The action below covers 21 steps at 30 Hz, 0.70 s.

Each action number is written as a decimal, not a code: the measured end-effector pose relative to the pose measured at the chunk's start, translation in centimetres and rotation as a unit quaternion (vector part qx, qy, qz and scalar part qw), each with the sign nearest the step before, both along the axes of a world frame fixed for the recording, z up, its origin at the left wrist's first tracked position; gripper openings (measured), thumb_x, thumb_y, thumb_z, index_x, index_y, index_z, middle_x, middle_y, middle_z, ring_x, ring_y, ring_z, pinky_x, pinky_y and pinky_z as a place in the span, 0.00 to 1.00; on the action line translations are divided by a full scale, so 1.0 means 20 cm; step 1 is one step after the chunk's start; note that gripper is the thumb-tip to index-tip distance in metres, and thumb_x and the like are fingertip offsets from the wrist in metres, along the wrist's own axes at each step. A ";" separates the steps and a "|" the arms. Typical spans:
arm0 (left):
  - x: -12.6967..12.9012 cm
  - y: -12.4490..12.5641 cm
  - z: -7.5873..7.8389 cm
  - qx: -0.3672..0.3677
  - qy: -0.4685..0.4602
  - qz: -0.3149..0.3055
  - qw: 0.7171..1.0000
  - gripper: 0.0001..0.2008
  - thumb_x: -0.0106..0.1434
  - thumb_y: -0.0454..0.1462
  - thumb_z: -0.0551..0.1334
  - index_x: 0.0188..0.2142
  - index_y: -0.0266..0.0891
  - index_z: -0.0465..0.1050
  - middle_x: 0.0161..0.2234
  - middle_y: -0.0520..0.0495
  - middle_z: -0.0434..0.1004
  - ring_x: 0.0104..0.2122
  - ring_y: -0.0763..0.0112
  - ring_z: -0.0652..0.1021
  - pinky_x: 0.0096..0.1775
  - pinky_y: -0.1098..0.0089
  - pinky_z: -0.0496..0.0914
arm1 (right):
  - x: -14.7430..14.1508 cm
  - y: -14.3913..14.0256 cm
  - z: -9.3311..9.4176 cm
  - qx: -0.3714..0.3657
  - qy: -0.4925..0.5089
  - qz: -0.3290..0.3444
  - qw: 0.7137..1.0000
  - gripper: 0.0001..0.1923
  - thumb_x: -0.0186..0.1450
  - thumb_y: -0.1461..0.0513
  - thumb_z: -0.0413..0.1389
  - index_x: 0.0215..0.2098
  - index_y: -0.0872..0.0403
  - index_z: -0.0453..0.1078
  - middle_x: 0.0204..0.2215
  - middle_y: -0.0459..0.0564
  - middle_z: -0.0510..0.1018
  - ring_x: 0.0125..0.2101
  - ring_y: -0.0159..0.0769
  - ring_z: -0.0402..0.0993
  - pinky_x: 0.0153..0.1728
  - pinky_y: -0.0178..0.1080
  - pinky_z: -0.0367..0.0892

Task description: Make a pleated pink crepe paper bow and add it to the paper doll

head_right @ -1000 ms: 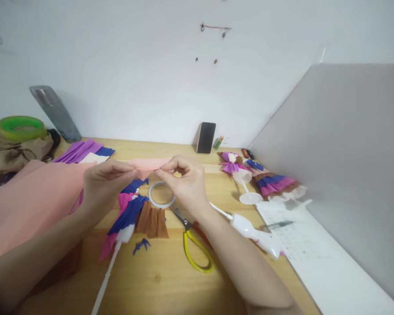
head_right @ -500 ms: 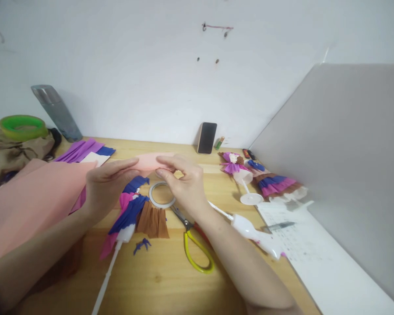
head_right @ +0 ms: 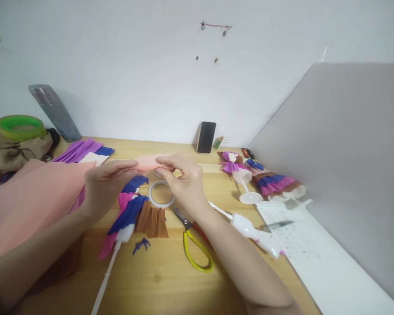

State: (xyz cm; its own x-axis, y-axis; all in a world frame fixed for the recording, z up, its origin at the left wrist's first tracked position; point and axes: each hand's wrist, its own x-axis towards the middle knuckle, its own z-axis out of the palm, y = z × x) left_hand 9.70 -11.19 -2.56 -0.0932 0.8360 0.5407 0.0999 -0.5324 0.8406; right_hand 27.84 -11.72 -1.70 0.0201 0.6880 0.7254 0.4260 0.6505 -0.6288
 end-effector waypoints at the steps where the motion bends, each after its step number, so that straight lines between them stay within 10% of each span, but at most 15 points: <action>1: 0.00 0.00 0.00 -0.001 0.000 0.002 1.000 0.06 0.51 0.32 0.71 0.29 0.43 0.82 0.30 0.50 0.84 0.29 0.67 0.82 0.33 0.70 0.77 | 0.00 0.00 0.00 -0.002 0.000 -0.003 1.000 0.06 0.58 0.66 0.63 0.33 0.50 0.79 0.31 0.47 0.83 0.29 0.35 0.76 0.33 0.39 0.72; 21: 0.01 0.00 0.03 -0.016 -0.011 -0.017 1.000 0.02 0.51 0.32 0.70 0.24 0.41 0.81 0.26 0.50 0.83 0.26 0.70 0.80 0.30 0.73 0.76 | 0.00 0.03 -0.01 -0.073 0.067 -0.001 0.995 0.10 0.54 0.62 0.66 0.20 0.53 0.71 0.20 0.44 0.76 0.23 0.32 0.70 0.27 0.37 0.66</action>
